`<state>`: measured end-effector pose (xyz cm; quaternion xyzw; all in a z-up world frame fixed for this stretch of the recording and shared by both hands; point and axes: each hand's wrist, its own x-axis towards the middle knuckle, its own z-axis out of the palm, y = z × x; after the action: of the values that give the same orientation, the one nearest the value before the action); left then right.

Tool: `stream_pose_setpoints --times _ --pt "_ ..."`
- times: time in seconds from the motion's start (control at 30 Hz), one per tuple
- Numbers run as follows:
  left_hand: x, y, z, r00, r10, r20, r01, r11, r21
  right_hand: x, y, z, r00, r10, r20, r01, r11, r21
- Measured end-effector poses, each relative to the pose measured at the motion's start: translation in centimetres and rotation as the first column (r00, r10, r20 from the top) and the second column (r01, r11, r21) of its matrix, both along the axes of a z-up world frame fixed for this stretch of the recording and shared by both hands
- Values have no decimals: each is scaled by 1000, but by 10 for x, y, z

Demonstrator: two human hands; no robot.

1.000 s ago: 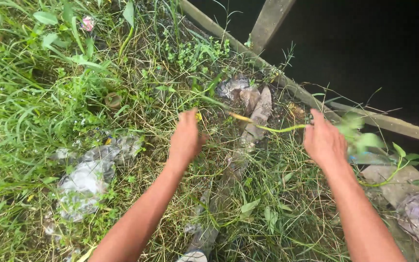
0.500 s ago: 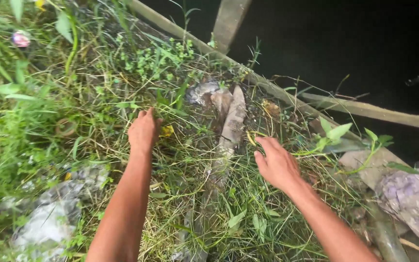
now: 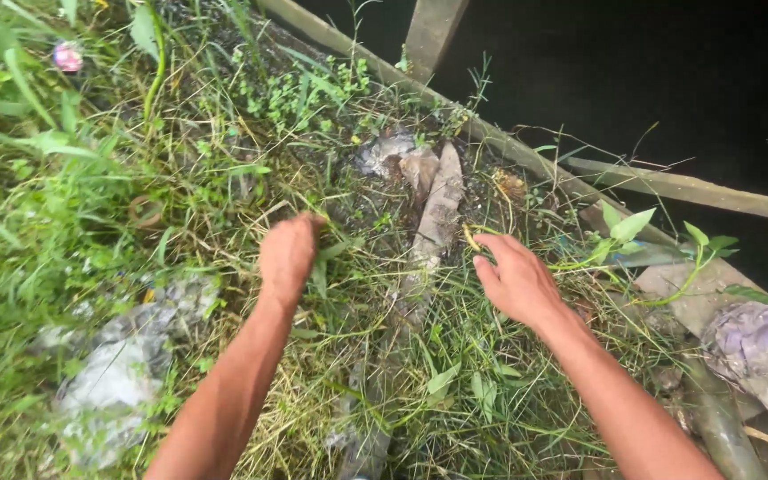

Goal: Pulling weeds and grass by hand from an overgrown area near a wooden structure.

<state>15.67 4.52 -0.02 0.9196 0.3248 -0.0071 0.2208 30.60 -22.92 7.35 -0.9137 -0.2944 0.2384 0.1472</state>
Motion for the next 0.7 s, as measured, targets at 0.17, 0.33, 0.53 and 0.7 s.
stream_pose_setpoints --times 0.17,0.33,0.53,0.7 --pt "-13 -79 32 988 -143 52 151 968 -200 -5 11 11 1000 10 -18 -9 999 48" --pt "-4 -152 31 921 -317 226 367 900 -234 -17 18 28 998 -22 -60 27 996 84" --pt "-39 -107 33 907 -338 250 382 911 -156 -21 15 32 1000 7 -18 -6 996 90" --pt "-118 -24 -16 864 150 481 -187 982 29 -28 26 27 998 54 -37 -50 993 105"
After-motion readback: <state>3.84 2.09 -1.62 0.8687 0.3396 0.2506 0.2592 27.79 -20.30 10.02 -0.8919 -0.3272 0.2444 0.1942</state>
